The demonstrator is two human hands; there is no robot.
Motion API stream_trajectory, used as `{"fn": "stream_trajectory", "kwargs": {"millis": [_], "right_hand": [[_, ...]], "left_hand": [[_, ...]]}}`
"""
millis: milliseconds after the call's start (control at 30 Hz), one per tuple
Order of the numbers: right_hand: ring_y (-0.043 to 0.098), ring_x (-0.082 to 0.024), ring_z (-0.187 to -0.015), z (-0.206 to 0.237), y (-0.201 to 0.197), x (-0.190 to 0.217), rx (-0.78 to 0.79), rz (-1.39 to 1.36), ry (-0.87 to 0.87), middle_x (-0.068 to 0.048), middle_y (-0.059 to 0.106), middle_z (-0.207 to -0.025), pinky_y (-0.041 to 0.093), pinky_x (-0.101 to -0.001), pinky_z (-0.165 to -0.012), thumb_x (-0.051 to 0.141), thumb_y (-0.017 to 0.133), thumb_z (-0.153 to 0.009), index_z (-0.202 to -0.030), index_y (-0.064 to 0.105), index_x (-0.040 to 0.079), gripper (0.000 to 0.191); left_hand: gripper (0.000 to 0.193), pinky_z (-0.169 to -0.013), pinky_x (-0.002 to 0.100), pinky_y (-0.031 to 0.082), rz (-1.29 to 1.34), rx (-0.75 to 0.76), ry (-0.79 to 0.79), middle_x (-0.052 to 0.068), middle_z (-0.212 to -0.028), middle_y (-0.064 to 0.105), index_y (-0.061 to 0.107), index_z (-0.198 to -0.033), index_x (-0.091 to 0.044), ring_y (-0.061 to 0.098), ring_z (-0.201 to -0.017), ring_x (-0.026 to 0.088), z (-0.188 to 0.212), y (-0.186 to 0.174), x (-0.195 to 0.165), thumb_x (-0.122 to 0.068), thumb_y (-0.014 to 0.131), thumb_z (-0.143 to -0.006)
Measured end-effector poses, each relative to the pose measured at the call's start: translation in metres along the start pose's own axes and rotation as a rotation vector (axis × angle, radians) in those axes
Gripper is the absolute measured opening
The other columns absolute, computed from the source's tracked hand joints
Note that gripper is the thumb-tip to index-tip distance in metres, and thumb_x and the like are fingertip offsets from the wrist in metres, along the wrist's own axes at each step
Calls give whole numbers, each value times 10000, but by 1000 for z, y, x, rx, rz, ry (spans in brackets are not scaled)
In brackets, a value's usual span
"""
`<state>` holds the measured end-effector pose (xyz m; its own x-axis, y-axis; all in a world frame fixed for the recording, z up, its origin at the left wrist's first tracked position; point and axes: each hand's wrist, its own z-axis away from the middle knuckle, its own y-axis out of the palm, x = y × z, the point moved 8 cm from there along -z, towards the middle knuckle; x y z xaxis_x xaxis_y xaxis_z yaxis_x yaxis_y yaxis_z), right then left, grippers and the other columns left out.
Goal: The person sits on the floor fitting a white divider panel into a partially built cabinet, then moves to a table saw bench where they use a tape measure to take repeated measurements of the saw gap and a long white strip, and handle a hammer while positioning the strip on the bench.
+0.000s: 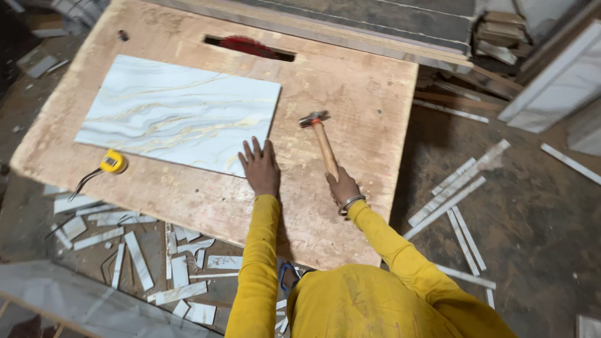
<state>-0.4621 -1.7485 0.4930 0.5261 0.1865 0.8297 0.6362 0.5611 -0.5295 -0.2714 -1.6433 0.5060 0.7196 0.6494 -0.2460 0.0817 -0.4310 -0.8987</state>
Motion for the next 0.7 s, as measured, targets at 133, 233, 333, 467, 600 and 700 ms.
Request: {"fn": "stream_trajectory", "kwargs": {"millis": [133, 233, 333, 467, 600, 700], "right_hand": [[625, -425, -849, 27, -27, 27, -337, 488, -544, -228, 663, -972, 535, -539, -721, 192, 646, -908, -1246, 569, 44, 377], [627, -372, -955, 19, -13, -4, -157, 761, -302, -187, 671, -1008, 550, -495, -801, 216, 673, -908, -1190, 583, 72, 329], [656, -321, -922, 23, -7, -4, -288, 1038, -328, -158, 671, -985, 559, -448, -704, 152, 651, -934, -1237, 572, 30, 335], [613, -217, -697, 12, 4, -28, 148, 427, -47, -110, 633, -906, 522, -354, -572, 219, 616, -1037, -1281, 571, 10, 324], [589, -143, -569, 22, 14, -36, 476, -871, 496, -58, 645, -859, 495, -291, -461, 402, 560, -1032, -1250, 558, 41, 422], [608, -143, -571, 22, 5, -36, 411, -729, 462, -51, 667, -839, 534, -312, -491, 371, 551, -990, -1295, 531, 134, 386]], "left_hand": [[441, -1256, 574, 144, -48, 65, -9, 160, -1631, 402, 560, -1477, -211, 259, -1544, 404, 2, 8, 6, -299, 462, -1055], [449, -1256, 563, 128, -34, 76, 4, 156, -1636, 383, 549, -1484, -200, 240, -1544, 401, 4, 12, 7, -311, 466, -1057], [438, -1251, 562, 119, -18, 81, 4, 163, -1632, 372, 545, -1483, -183, 232, -1537, 409, 5, 14, 8, -303, 481, -1066], [481, -1261, 556, 125, -39, 134, -13, 155, -1642, 373, 543, -1495, -178, 243, -1542, 400, 7, 16, 9, -279, 517, -1026], [475, -1256, 552, 131, -30, 85, 8, 154, -1639, 374, 545, -1485, -189, 239, -1538, 408, 8, 10, 7, -280, 539, -1018], [482, -1257, 558, 135, -28, 88, 4, 149, -1638, 375, 543, -1486, -188, 241, -1540, 402, 9, 8, 8, -293, 549, -1016]]}}
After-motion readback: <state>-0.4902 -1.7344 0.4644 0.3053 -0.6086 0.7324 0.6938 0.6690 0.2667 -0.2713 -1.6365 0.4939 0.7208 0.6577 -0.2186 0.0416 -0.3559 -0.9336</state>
